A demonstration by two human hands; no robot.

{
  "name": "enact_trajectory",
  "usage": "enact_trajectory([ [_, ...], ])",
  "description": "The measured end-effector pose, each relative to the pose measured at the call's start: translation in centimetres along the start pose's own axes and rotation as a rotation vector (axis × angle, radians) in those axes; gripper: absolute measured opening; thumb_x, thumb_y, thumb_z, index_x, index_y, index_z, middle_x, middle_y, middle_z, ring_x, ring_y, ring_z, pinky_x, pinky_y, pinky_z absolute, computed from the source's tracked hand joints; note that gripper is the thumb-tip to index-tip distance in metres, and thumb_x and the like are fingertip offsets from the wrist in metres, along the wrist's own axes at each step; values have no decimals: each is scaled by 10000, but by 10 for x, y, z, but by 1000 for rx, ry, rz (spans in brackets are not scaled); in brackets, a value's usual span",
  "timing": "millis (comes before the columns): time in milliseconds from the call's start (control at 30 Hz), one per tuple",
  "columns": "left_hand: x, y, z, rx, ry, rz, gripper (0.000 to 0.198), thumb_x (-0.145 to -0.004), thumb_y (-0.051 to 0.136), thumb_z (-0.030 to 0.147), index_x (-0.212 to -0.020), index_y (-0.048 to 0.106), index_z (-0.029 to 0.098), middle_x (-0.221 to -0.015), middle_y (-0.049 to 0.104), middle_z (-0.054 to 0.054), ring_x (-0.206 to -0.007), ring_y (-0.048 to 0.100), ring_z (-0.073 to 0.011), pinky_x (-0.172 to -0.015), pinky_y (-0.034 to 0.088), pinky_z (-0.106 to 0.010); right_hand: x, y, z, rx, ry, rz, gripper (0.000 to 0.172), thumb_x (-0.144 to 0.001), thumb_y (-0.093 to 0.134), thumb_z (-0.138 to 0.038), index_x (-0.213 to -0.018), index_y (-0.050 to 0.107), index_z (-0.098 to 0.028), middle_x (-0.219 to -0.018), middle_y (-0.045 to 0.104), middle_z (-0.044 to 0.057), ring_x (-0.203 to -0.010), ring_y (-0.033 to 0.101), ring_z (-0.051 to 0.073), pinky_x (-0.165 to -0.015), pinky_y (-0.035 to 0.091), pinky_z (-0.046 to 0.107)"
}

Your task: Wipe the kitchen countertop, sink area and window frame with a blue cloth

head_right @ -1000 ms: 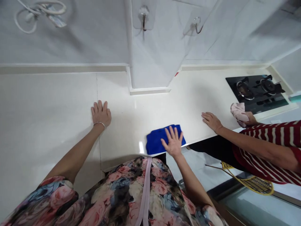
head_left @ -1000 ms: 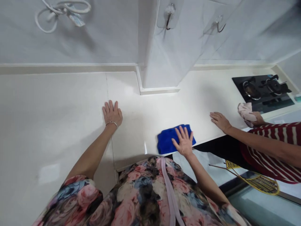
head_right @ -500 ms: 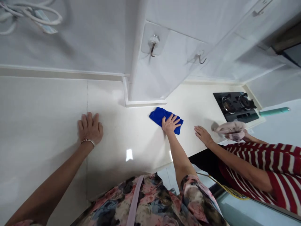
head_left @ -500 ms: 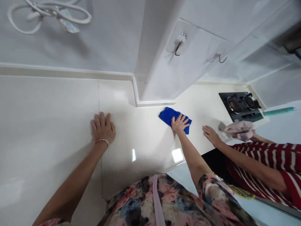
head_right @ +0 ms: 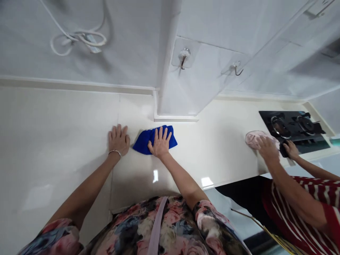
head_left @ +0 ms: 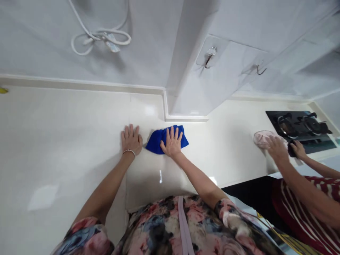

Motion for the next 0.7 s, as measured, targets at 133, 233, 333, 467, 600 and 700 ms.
enact_trajectory([
  [133,0,-4,0,2,-7,-1,676,-1033,270,364,-1647,397,112,-1782,223,-175,-1669,93,-368,-1346,90,-612,50,4,-15,-60,-190,-18,825,-1030,508,-517,-1691,303,-69,-1771,182,228,-1631,75,488,-1283,28,715],
  [233,1,-6,1,6,-7,1,676,-1029,276,360,-1642,404,106,-1780,223,-183,-1670,94,-366,-1343,94,-625,93,9,-13,-82,-267,-2,812,-1032,510,-532,-1688,327,-89,-1772,196,211,-1637,63,477,-1291,37,711],
  [333,1,-6,2,7,-2,5,679,-1026,275,361,-1639,407,99,-1776,228,-189,-1671,95,-360,-1345,94,-618,139,14,4,-78,-261,29,790,-1037,498,-536,-1684,349,-108,-1773,210,191,-1640,77,468,-1298,76,713],
  [467,1,-4,1,10,-7,2,687,-1024,264,367,-1645,394,103,-1777,225,-186,-1673,82,-349,-1343,91,-629,193,20,58,-36,-149,84,743,-1041,486,-525,-1677,385,-154,-1771,249,146,-1650,107,426,-1314,131,679],
  [600,-1,-2,-1,-3,5,3,696,-1030,240,375,-1654,372,96,-1782,209,-189,-1674,57,-356,-1345,74,-623,221,20,141,34,60,101,719,-1036,478,-547,-1665,418,-204,-1760,296,109,-1650,161,385,-1320,191,630],
  [700,-2,0,-1,-16,16,6,704,-1032,224,379,-1655,364,84,-1782,204,-196,-1672,51,-369,-1347,66,-622,220,14,199,88,252,86,721,-1039,453,-553,-1668,412,-203,-1758,302,109,-1640,206,379,-1313,224,608],
])
Point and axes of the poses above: each hand's wrist, its own x-axis away from the middle knuckle, its own y-axis out of the palm, z = x × y, the point moved 5 cm from there along -x, towards the middle knuckle
